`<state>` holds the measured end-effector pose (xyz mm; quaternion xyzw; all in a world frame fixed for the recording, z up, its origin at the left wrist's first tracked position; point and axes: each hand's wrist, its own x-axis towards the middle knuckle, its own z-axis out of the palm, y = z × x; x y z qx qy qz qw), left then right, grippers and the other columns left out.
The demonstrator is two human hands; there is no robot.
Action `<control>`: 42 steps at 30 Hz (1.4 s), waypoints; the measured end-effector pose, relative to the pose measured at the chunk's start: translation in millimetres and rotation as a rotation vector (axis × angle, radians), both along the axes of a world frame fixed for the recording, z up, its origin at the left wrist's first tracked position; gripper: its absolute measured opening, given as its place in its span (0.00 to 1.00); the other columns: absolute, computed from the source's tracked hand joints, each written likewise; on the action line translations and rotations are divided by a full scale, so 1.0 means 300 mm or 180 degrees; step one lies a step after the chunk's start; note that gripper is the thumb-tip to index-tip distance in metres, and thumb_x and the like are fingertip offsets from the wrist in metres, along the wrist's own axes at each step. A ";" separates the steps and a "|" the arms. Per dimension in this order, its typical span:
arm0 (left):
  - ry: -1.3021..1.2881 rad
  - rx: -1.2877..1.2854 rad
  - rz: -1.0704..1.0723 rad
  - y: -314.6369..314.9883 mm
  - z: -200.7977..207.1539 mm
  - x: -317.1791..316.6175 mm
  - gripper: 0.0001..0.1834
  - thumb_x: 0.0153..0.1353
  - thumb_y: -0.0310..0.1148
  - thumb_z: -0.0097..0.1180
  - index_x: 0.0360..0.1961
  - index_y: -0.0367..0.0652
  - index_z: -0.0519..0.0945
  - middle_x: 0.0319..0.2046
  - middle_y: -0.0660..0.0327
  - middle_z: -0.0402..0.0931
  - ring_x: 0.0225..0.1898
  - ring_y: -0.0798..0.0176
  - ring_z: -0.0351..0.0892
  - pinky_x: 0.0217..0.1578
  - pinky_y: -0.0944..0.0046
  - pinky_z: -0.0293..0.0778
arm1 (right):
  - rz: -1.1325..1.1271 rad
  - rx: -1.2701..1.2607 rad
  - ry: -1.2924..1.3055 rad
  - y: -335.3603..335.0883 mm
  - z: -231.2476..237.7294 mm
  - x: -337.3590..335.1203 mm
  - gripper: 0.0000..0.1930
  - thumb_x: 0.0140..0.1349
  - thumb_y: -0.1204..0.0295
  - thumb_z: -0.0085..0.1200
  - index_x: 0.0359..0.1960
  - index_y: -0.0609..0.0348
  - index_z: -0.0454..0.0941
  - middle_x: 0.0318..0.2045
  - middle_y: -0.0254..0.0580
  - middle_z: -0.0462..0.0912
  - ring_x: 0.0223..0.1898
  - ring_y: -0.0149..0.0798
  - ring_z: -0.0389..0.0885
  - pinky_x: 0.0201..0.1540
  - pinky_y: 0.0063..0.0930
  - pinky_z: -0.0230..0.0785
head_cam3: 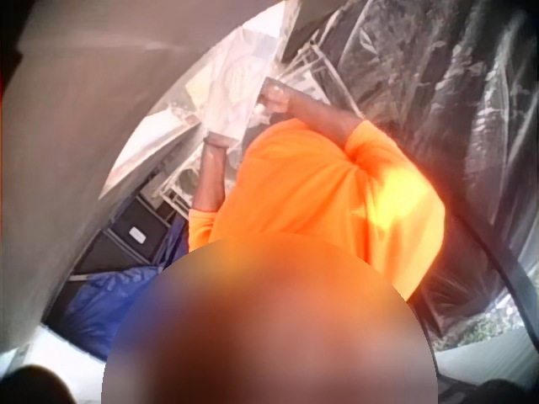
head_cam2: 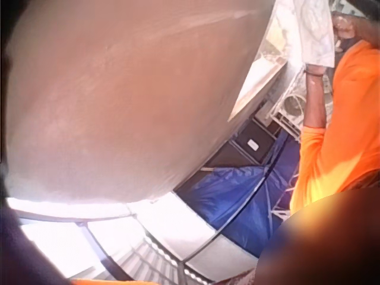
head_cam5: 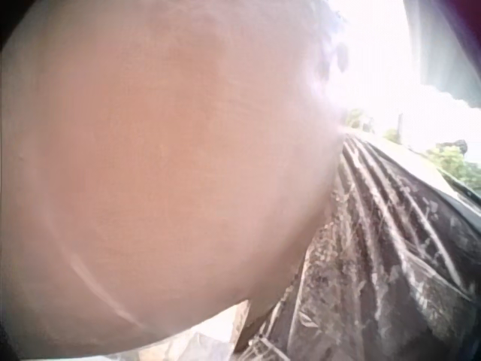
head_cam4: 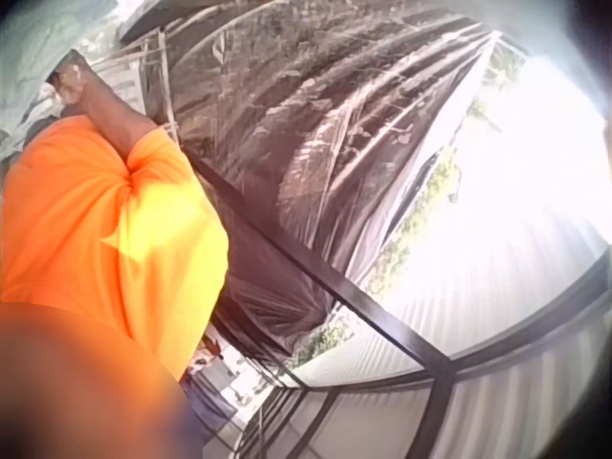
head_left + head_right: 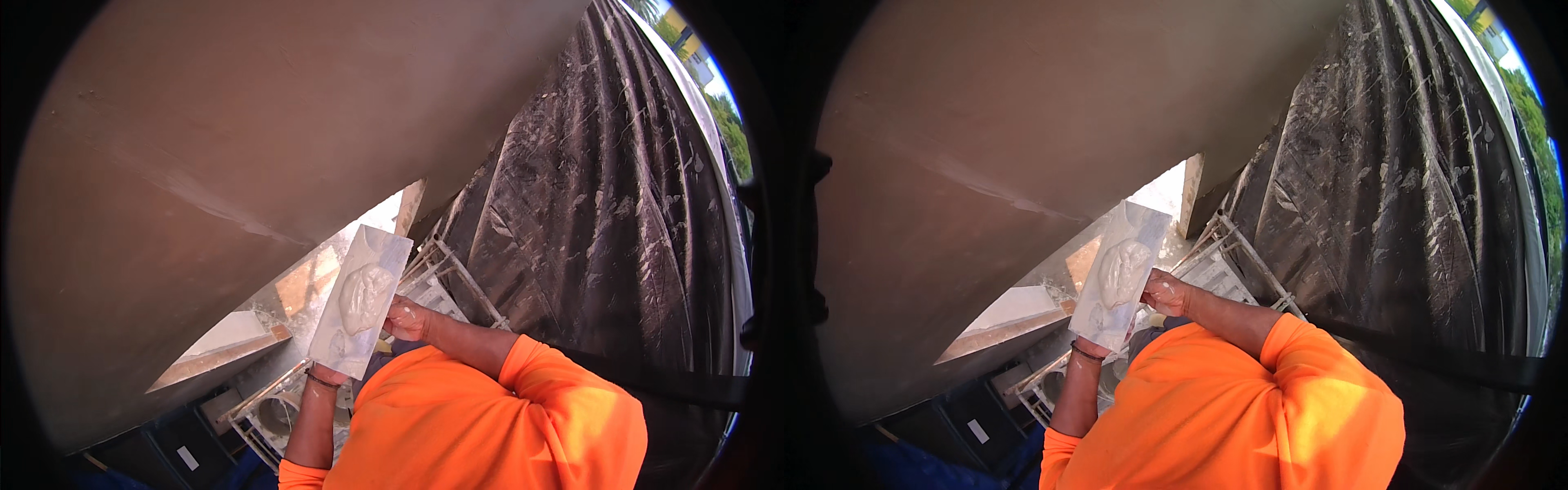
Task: The person applies plaster to a ceiling using a trowel and hawk. They repeatedly scoop plaster from a bucket, spread it on the ceiling, and smooth the surface with the trowel.
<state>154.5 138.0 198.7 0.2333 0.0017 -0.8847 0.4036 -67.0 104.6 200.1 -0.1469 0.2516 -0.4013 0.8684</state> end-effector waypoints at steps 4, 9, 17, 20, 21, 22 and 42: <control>-0.0545 -0.0664 -0.0003 -0.009 0.038 -0.068 0.30 0.70 0.43 0.56 0.69 0.44 0.67 0.62 0.50 0.74 0.55 0.43 0.82 0.44 0.48 0.86 | -0.0599 0.0031 -0.0071 -0.006 -0.039 -0.082 0.20 0.72 0.66 0.57 0.63 0.54 0.74 0.59 0.37 0.81 0.60 0.38 0.79 0.65 0.38 0.72; -0.1946 -0.1273 -0.0023 -0.078 -0.054 -0.237 0.27 0.66 0.18 0.61 0.65 0.42 0.70 0.57 0.58 0.78 0.54 0.59 0.83 0.44 0.60 0.86 | -0.1098 0.0104 0.0095 -0.058 -0.120 -0.181 0.19 0.73 0.65 0.56 0.61 0.55 0.74 0.58 0.40 0.81 0.59 0.40 0.80 0.65 0.40 0.73; -0.2840 -0.1243 0.0450 -0.331 -0.281 -0.510 0.14 0.65 0.20 0.61 0.52 0.36 0.81 0.47 0.57 0.84 0.45 0.63 0.86 0.40 0.64 0.87 | -0.1298 0.0327 0.0270 -0.242 -0.302 -0.336 0.21 0.72 0.65 0.57 0.63 0.55 0.72 0.60 0.42 0.80 0.60 0.43 0.79 0.66 0.44 0.72; -0.2311 -0.0767 0.0653 -0.450 -0.386 -0.620 0.13 0.66 0.21 0.61 0.51 0.36 0.81 0.46 0.57 0.84 0.44 0.62 0.86 0.42 0.62 0.86 | -0.1347 0.0437 0.0357 -0.370 -0.421 -0.437 0.19 0.73 0.68 0.55 0.62 0.56 0.72 0.59 0.43 0.81 0.59 0.44 0.81 0.63 0.44 0.76; -0.2373 -0.0700 0.0599 -0.492 -0.424 -0.655 0.13 0.66 0.21 0.60 0.52 0.36 0.81 0.46 0.57 0.84 0.43 0.60 0.86 0.44 0.60 0.86 | -0.1317 0.0386 0.0387 -0.416 -0.466 -0.474 0.19 0.73 0.68 0.54 0.62 0.56 0.71 0.58 0.44 0.81 0.58 0.44 0.82 0.62 0.44 0.78; -0.2448 -0.0743 0.0580 -0.543 -0.464 -0.688 0.13 0.66 0.21 0.59 0.52 0.36 0.81 0.46 0.56 0.84 0.43 0.60 0.86 0.44 0.60 0.86 | -0.1293 0.0478 0.0609 -0.458 -0.513 -0.505 0.19 0.73 0.69 0.54 0.62 0.57 0.71 0.58 0.45 0.81 0.57 0.45 0.82 0.61 0.44 0.79; -0.2220 -0.0029 0.0198 -0.896 -0.449 -0.891 0.14 0.71 0.32 0.59 0.55 0.39 0.76 0.47 0.55 0.79 0.41 0.60 0.83 0.42 0.60 0.85 | -0.1264 0.0831 0.1613 -0.813 -0.451 -0.692 0.34 0.70 0.66 0.62 0.72 0.59 0.59 0.53 0.50 0.79 0.42 0.41 0.86 0.43 0.35 0.86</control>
